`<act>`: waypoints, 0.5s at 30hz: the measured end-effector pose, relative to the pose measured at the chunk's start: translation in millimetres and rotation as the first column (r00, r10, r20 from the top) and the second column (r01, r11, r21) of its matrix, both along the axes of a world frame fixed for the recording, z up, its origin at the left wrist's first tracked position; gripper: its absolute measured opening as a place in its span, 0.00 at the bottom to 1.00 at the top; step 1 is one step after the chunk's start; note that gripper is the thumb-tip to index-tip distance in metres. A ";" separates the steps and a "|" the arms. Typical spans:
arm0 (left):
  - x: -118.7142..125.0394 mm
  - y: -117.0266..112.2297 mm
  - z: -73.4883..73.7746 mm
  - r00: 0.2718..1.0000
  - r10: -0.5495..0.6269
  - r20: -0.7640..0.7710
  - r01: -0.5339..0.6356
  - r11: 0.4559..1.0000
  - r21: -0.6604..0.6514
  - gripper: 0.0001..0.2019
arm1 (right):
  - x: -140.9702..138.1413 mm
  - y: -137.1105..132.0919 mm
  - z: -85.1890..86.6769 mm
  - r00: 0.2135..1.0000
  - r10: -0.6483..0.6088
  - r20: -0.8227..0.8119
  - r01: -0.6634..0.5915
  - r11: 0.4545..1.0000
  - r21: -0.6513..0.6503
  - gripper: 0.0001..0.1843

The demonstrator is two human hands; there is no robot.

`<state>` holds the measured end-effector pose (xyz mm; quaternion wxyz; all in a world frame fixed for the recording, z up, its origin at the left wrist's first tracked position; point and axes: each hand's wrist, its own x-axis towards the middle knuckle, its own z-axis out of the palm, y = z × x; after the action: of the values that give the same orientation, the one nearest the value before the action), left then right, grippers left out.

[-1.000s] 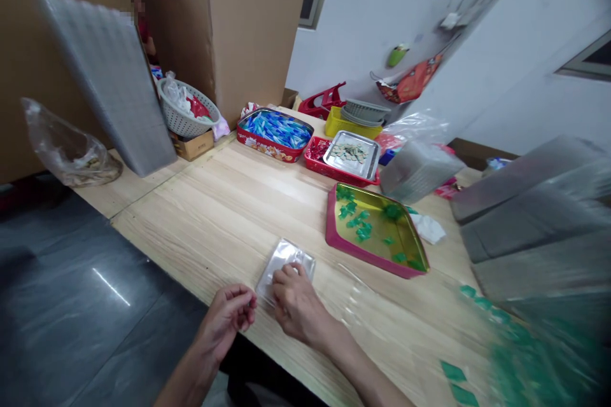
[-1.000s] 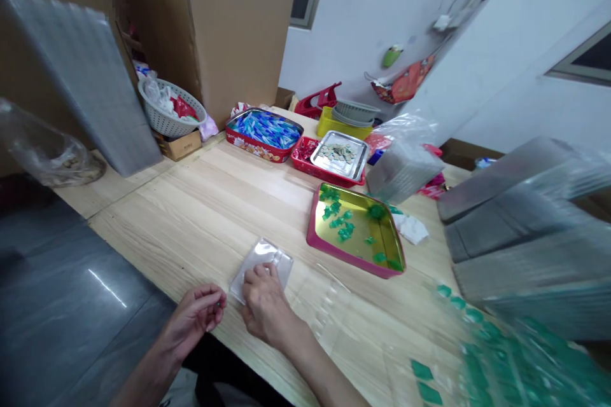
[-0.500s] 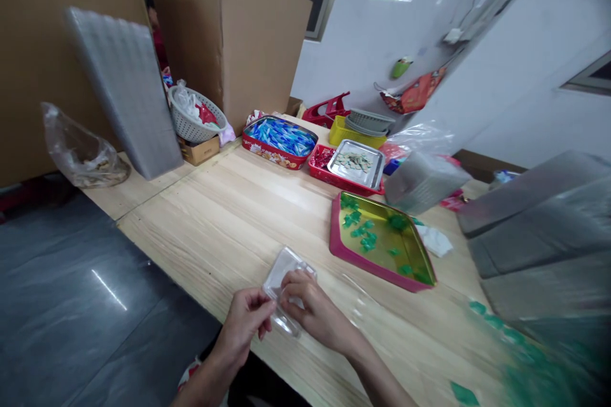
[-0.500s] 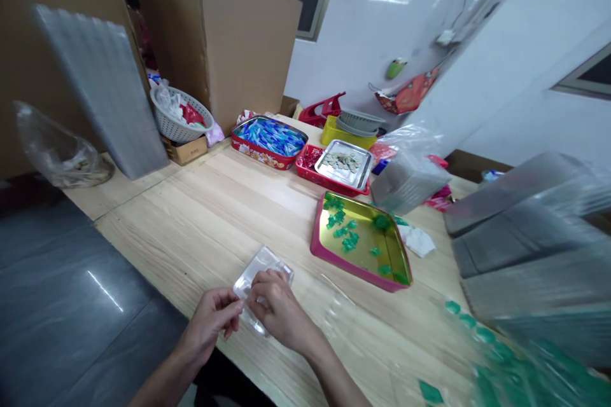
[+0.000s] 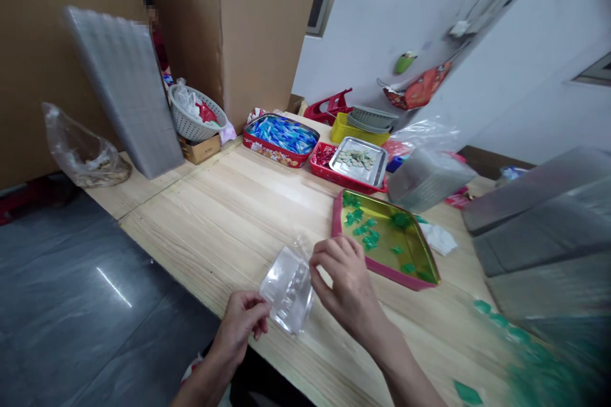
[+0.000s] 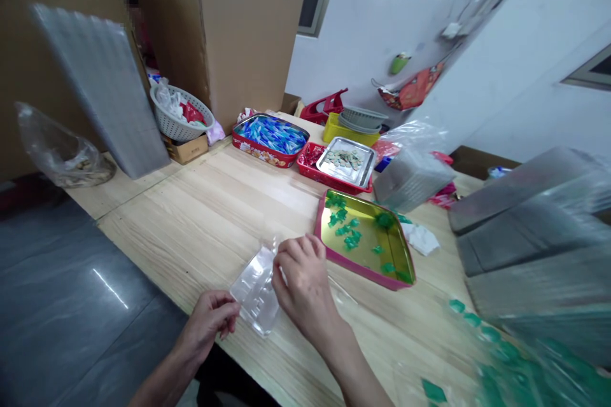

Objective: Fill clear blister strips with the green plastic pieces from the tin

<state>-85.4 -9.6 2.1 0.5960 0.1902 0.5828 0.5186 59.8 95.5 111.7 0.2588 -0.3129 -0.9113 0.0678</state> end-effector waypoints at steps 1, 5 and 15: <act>0.2 -0.1 1.1 1.000 -0.002 0.005 0.002 1.000 0.001 0.08 | 0.3 4.4 -0.9 0.999 -0.022 0.027 0.021 0.999 0.033 0.09; 2.2 0.5 6.8 1.000 -0.012 0.013 0.012 1.000 0.015 0.10 | -0.3 9.3 -17.7 0.994 -0.013 0.111 0.018 0.999 -0.043 0.06; 3.6 3.5 16.1 0.999 -0.036 0.011 0.035 0.997 0.067 0.11 | -7.9 -8.8 -48.3 0.955 0.287 -0.074 -0.262 0.702 -0.662 0.03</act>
<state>-81.8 -6.1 18.2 0.6021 0.2170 0.5581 0.5281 51.9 86.7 63.3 0.1015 -0.2464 -0.8674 0.4203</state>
